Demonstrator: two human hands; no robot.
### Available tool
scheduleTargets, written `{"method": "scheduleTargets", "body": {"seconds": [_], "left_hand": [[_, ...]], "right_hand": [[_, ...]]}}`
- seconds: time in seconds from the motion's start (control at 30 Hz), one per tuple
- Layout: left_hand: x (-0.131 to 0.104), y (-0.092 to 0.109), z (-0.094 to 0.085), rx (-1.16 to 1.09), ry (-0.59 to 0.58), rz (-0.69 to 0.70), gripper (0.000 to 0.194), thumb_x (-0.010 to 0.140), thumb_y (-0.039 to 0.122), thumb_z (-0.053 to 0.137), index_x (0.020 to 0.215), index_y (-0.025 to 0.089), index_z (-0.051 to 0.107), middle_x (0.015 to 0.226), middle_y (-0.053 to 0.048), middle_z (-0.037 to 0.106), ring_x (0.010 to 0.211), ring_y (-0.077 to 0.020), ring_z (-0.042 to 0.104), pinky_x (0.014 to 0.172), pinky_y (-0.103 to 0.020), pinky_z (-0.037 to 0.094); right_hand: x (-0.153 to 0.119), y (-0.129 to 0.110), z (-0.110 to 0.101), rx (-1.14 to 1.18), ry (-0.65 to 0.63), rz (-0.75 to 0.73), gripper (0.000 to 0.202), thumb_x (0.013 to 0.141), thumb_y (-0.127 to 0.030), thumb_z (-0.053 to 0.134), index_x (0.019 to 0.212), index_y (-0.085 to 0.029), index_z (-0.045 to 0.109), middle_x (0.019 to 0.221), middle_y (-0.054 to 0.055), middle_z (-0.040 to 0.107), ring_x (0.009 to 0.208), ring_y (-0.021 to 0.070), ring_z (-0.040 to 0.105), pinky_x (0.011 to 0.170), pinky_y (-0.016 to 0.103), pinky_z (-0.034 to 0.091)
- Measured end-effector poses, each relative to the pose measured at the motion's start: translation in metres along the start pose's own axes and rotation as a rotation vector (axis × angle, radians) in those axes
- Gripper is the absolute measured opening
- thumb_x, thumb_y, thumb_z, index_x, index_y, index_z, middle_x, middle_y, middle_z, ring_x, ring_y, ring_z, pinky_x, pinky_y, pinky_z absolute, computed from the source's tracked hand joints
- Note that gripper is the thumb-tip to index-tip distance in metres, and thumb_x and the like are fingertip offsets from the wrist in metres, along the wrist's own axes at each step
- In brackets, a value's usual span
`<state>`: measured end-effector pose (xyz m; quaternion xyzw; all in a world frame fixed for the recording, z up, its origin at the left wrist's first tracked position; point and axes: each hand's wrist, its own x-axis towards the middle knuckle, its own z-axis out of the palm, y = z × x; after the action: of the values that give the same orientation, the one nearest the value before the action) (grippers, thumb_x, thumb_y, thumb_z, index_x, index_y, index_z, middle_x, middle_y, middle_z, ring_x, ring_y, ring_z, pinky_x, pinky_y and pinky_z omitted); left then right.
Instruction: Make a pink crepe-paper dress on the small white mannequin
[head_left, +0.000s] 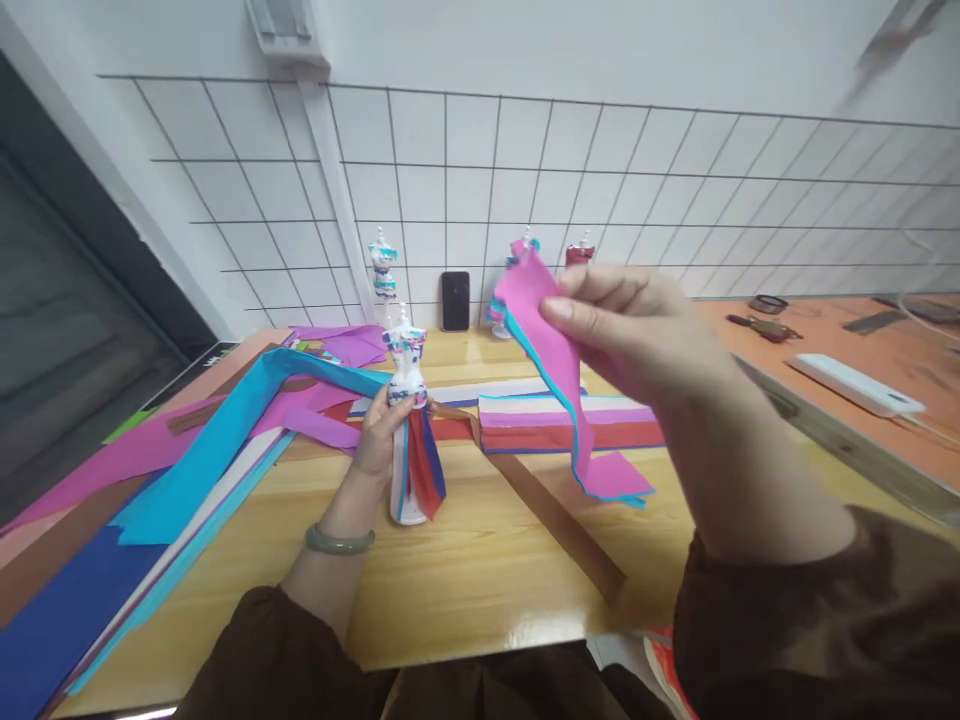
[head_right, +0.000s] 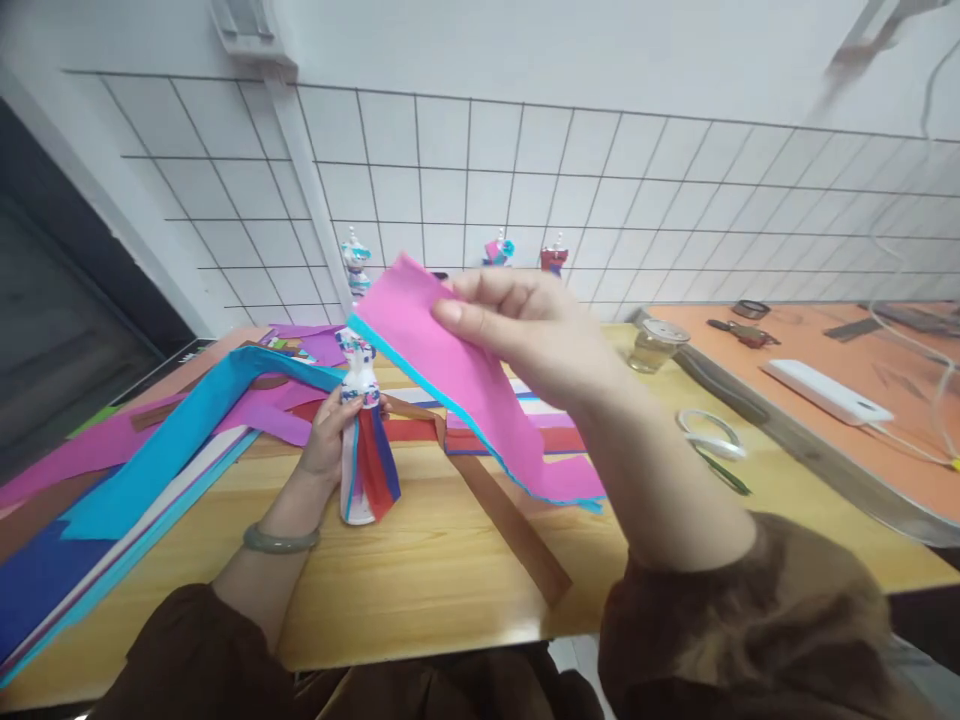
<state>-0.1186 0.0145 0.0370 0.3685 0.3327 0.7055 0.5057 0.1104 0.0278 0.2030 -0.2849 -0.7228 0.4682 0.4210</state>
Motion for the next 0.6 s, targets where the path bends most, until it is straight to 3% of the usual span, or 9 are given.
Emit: {"method": "scheduleTargets", "body": {"seconds": [0.17,0.3,0.43,0.6], "left_hand": [[-0.003,0.001,0.003,0.084,-0.007,-0.003,0.035,0.069,0.029,0.072,0.099,0.017,0.060,0.082,-0.002,0.067,0.073,-0.0151,0.063,0.075,-0.028,0.047],[-0.010,0.005,0.011,0.224,-0.067,0.077,0.039,0.072,0.029,0.071,0.107,0.015,0.060,0.098,-0.006,0.067,0.090,-0.0179,0.061,0.083,-0.027,0.045],[-0.017,0.009,0.020,0.193,-0.101,0.061,0.054,0.072,0.029,0.072,0.121,0.019,0.053,0.120,-0.009,0.061,0.112,-0.0230,0.056,0.094,-0.031,0.043],[-0.013,0.006,0.017,0.162,-0.030,0.064,0.058,0.066,0.028,0.077,0.118,0.020,0.054,0.123,-0.009,0.060,0.115,-0.0238,0.054,0.095,-0.031,0.043]], "right_hand": [[-0.002,0.033,0.018,0.111,-0.150,0.048,0.021,0.077,-0.041,0.069,0.076,-0.020,0.067,0.061,-0.001,0.062,0.054,0.0103,0.056,0.049,0.021,0.047],[-0.002,0.058,0.024,0.125,-0.161,0.120,0.022,0.076,-0.042,0.069,0.076,-0.020,0.067,0.068,0.001,0.064,0.057,0.0108,0.056,0.050,0.020,0.046],[0.006,0.077,0.034,-0.029,-0.242,0.108,0.027,0.082,-0.045,0.061,0.079,-0.019,0.065,0.071,0.002,0.063,0.059,0.0120,0.054,0.051,0.021,0.044],[0.015,0.075,0.046,-0.235,-0.332,0.032,0.033,0.088,-0.046,0.051,0.076,-0.017,0.062,0.065,0.001,0.054,0.057,0.0098,0.045,0.049,0.021,0.036]]}}
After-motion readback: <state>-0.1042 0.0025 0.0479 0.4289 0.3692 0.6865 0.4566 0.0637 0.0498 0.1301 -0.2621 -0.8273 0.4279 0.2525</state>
